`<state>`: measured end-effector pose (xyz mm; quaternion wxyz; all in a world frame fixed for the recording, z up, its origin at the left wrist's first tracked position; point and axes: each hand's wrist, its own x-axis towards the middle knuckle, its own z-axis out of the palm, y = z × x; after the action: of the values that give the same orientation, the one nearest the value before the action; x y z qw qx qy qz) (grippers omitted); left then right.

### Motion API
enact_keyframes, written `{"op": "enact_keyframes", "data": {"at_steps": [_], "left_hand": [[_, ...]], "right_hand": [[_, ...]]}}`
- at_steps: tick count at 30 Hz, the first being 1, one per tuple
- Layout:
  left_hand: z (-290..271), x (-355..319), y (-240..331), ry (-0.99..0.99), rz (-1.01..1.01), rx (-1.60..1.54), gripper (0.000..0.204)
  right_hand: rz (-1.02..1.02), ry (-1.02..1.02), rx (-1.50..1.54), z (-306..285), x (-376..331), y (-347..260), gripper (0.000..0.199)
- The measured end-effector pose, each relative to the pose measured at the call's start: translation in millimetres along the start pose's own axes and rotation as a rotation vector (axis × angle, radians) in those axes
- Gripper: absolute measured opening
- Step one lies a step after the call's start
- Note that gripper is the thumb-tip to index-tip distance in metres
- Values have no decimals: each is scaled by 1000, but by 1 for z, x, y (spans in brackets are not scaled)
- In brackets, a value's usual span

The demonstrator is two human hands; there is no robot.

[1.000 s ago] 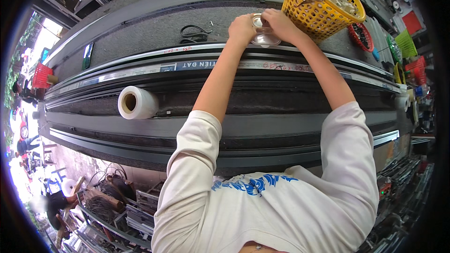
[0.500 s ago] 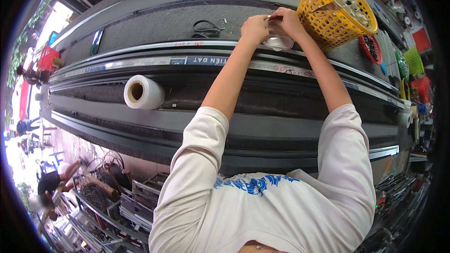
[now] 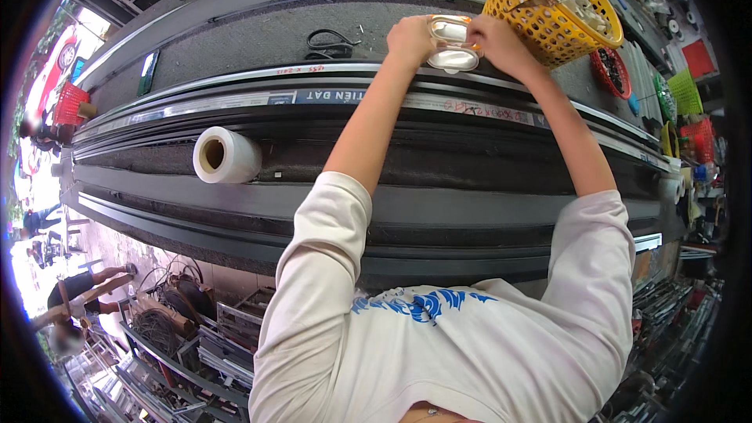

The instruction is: The person sprays a cleaning agent onto a long metal profile and wipes it with a cloth. They repeat this process on multiple profiles, handling spray cans, cloths, and paper towels while working at a cluttered workbench.

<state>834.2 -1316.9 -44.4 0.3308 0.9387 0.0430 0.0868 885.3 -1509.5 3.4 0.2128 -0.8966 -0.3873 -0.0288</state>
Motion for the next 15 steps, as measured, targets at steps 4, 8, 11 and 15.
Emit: {"op": "enact_keyframes", "data": {"at_steps": [4, 8, 11, 15], "left_hand": [[0, 4, -4, -20, -5, 11, 53], [-2, 3, -7, -24, 17, 7, 54], [-3, 3, -9, -11, 50, 2, 58], [3, 3, -12, -3, 24, 30, 57]], "right_hand": [[59, 109, 272, 5, 8, 6, 20], [-52, 76, 213, 37, 34, 14, 24], [-154, 194, 176, 55, 41, 18, 20], [-244, 262, 95, 62, 39, 20, 16]]}}
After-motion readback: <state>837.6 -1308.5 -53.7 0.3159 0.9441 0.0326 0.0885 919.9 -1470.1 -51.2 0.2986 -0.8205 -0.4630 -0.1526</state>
